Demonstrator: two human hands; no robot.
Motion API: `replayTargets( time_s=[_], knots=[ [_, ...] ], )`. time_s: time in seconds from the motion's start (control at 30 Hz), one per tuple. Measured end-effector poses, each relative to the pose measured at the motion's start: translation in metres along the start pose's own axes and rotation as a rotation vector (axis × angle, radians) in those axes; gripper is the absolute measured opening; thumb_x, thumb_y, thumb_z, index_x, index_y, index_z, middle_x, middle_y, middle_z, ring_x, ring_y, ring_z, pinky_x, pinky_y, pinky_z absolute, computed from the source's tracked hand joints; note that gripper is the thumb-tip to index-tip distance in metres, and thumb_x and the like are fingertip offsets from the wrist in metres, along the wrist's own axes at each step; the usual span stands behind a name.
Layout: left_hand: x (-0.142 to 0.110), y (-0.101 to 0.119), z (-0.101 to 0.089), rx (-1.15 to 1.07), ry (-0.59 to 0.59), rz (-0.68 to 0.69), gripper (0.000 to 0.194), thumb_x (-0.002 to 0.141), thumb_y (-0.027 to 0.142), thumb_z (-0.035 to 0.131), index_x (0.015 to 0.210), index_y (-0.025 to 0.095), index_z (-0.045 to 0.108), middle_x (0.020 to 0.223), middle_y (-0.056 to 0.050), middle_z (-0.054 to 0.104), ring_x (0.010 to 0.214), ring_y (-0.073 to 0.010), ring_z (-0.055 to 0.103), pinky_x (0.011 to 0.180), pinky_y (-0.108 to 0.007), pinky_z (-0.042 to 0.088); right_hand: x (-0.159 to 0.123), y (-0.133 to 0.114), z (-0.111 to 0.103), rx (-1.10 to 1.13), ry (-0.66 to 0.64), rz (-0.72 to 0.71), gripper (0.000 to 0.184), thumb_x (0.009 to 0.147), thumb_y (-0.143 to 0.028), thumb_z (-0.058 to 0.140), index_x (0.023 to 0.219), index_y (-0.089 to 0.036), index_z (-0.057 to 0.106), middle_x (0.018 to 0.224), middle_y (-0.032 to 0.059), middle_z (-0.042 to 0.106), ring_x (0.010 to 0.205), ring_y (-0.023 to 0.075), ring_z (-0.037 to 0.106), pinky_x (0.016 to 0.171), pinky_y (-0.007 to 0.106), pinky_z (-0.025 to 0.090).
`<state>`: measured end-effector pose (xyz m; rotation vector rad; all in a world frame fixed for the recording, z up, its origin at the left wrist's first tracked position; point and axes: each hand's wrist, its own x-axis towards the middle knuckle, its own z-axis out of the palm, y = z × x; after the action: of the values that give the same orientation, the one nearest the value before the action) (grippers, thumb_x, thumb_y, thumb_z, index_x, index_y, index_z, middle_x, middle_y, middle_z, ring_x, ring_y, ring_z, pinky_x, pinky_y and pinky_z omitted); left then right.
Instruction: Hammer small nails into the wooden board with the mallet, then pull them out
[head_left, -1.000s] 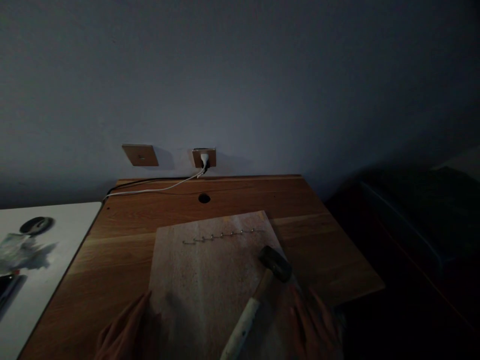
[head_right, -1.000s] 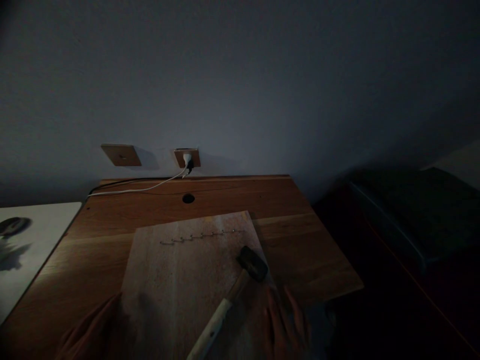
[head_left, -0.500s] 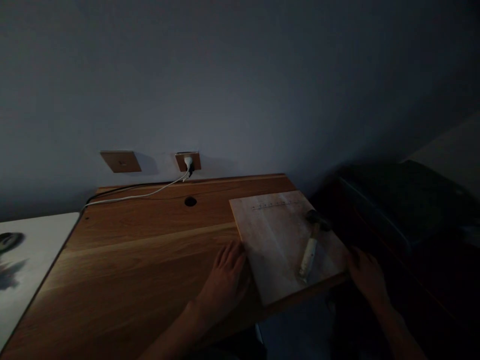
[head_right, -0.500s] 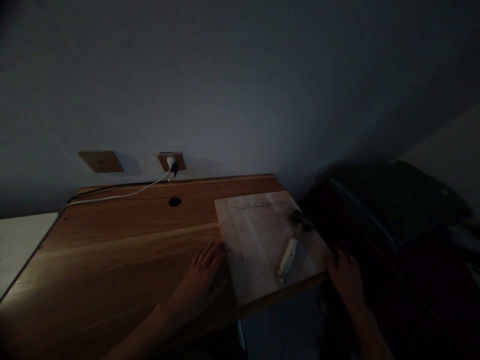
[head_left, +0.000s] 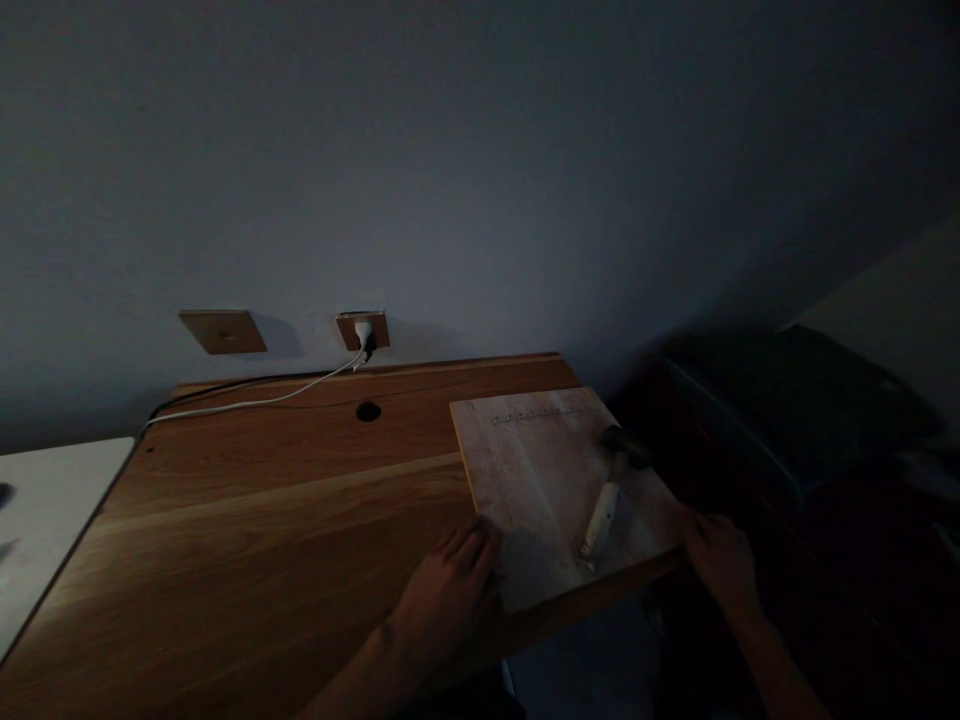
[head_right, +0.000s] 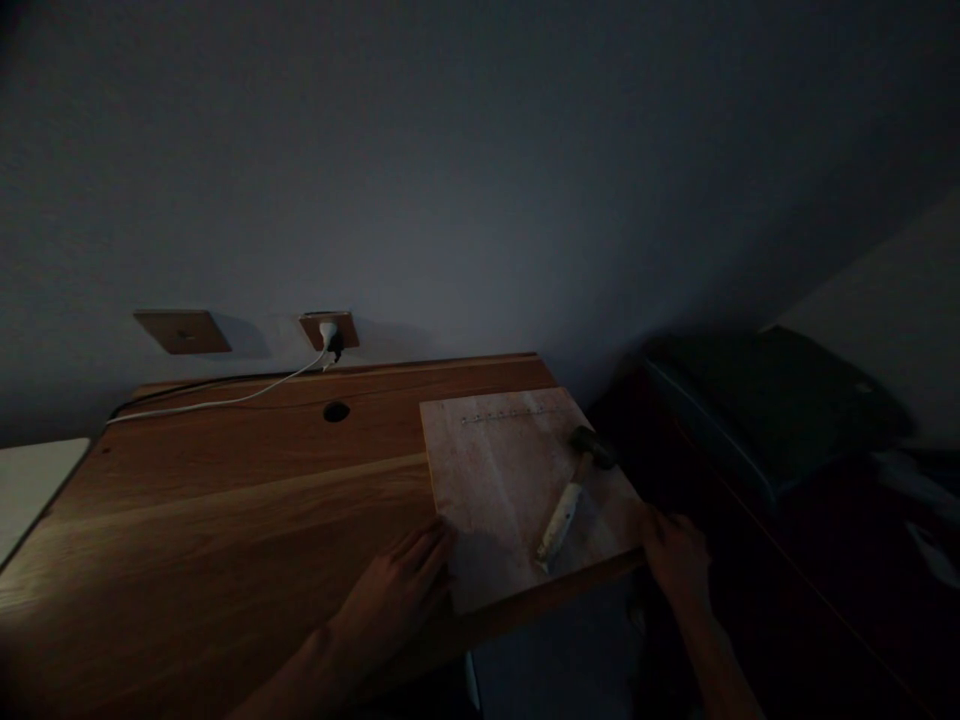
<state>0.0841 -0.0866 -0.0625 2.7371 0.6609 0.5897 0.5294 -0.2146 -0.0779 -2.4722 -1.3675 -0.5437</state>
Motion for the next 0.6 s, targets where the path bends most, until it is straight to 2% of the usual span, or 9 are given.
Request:
replayTargets(
  time_s=[0.13,0.27,0.33,0.43,0.5,0.6],
  knots=[
    [-0.042,-0.025,-0.036,0.022,0.075,-0.062,0.036,0.106,0.026,0.044,0.139,0.018,0.055,0.125,-0.010,0.074,0.114,-0.0230,0.072,0.092,-0.034,0.063,-0.029,-0.035,-0.008,0.084,-0.045,-0.140,0.054,0.099,-0.047,0.038,0.084,-0.019,0.082,0.090,0.0169,0.079,0.092,0.0330,0.072,0.089,0.048,0.056],
    [-0.116,-0.057,-0.080,0.010,0.130,-0.061,0.030,0.105,0.024,0.043,0.123,0.022,0.067,0.109,-0.006,0.079,0.094,-0.0177,0.077,0.082,-0.024,0.064,-0.072,-0.085,-0.018,0.222,-0.065,-0.275,0.050,0.103,-0.052,0.044,0.098,-0.019,0.082,0.107,0.0158,0.078,0.106,0.0320,0.070,0.095,0.048,0.054],
    [-0.156,-0.070,-0.098,0.009,0.165,-0.122,0.028,0.101,0.021,0.048,0.118,0.024,0.069,0.097,-0.004,0.080,0.083,-0.0157,0.078,0.076,-0.019,0.063,-0.088,-0.109,-0.025,0.312,-0.046,-0.338,0.049,0.103,-0.053,0.044,0.096,-0.022,0.082,0.096,0.0132,0.079,0.103,0.0324,0.071,0.094,0.049,0.054],
    [-0.199,-0.086,-0.116,0.071,0.162,-0.239,0.029,0.099,0.027,0.051,0.121,0.026,0.070,0.095,-0.005,0.080,0.077,-0.0176,0.077,0.071,-0.021,0.063,-0.091,-0.143,-0.033,0.427,-0.083,-0.255,0.046,0.103,-0.053,0.047,0.091,-0.023,0.080,0.094,0.0119,0.078,0.089,0.0272,0.074,0.085,0.042,0.057],
    [-0.207,-0.096,-0.122,0.152,0.188,-0.314,0.033,0.098,0.032,0.051,0.125,0.027,0.068,0.103,-0.006,0.079,0.085,-0.0212,0.078,0.077,-0.026,0.064,-0.076,-0.168,-0.038,0.491,-0.119,-0.187,0.045,0.103,-0.052,0.047,0.096,-0.022,0.079,0.096,0.0120,0.078,0.087,0.0258,0.075,0.081,0.038,0.059],
    [-0.183,-0.113,-0.125,0.238,0.214,-0.455,0.036,0.100,0.036,0.051,0.131,0.025,0.065,0.120,-0.008,0.076,0.104,-0.0252,0.075,0.088,-0.033,0.062,-0.034,-0.215,-0.046,0.559,-0.205,-0.187,0.041,0.104,-0.047,0.045,0.107,-0.021,0.076,0.104,0.0118,0.078,0.094,0.0263,0.075,0.084,0.039,0.059]
  ],
)
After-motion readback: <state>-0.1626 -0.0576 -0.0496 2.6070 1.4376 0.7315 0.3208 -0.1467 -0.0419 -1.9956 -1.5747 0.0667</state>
